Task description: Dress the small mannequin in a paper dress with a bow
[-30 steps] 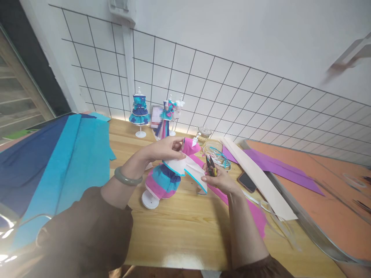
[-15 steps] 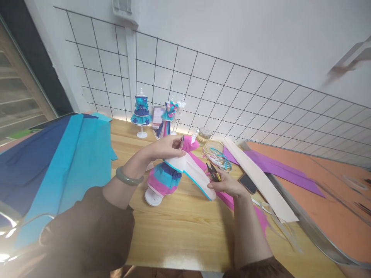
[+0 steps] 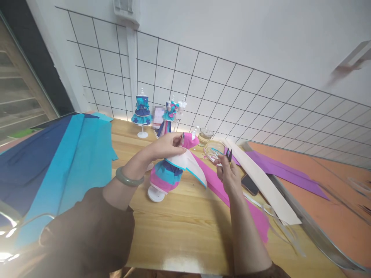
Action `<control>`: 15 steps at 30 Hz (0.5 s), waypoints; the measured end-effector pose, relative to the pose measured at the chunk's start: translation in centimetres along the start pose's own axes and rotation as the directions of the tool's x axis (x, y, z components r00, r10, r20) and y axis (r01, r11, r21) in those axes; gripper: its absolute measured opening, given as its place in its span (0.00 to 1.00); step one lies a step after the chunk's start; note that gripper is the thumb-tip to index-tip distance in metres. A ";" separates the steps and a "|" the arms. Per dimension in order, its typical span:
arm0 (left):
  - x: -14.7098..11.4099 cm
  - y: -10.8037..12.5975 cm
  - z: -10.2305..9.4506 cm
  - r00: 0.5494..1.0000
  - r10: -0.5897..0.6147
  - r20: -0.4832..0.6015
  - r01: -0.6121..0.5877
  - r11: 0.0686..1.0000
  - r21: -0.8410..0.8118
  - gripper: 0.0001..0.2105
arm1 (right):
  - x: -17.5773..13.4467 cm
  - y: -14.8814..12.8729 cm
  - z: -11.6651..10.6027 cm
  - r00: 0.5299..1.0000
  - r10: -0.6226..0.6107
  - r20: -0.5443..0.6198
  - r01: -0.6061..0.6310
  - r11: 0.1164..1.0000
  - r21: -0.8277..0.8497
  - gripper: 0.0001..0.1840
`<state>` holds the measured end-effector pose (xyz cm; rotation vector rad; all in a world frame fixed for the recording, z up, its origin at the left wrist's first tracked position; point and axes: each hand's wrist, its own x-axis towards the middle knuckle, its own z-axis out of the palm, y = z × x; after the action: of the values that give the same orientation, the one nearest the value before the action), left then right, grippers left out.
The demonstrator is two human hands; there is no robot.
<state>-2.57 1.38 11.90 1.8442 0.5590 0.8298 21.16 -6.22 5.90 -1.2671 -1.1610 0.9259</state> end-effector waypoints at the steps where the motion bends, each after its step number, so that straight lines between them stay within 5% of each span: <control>1: 0.1 0.0 0.1 0.999 0.007 -0.033 -0.006 1.000 0.022 0.12 | -0.3 -0.1 0.8 0.999 -0.037 -0.029 0.039 0.997 0.062 0.25; 4: 0.3 -0.1 0.4 0.992 0.019 -0.121 -0.005 0.993 0.115 0.12 | -1.2 -0.1 3.0 0.985 0.054 0.163 -0.089 0.973 0.215 0.27; 8: 0.3 0.0 0.8 0.983 0.060 -0.172 -0.023 0.978 0.207 0.12 | -2.4 -0.1 5.1 0.860 0.220 0.461 -0.369 0.891 0.264 0.26; 11: 0.2 0.3 1.0 0.974 0.118 -0.196 -0.059 0.958 0.280 0.13 | -3.0 -0.5 5.8 0.822 0.270 0.501 -0.459 0.835 0.303 0.24; 15: 0.0 0.8 1.5 0.964 0.173 -0.202 -0.094 0.933 0.349 0.15 | -3.4 -0.8 6.1 0.832 0.262 0.489 -0.458 0.822 0.338 0.22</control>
<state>-1.46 0.18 12.19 2.1300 0.7658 1.1047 14.50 -8.27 5.87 -0.9440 -0.9489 1.7260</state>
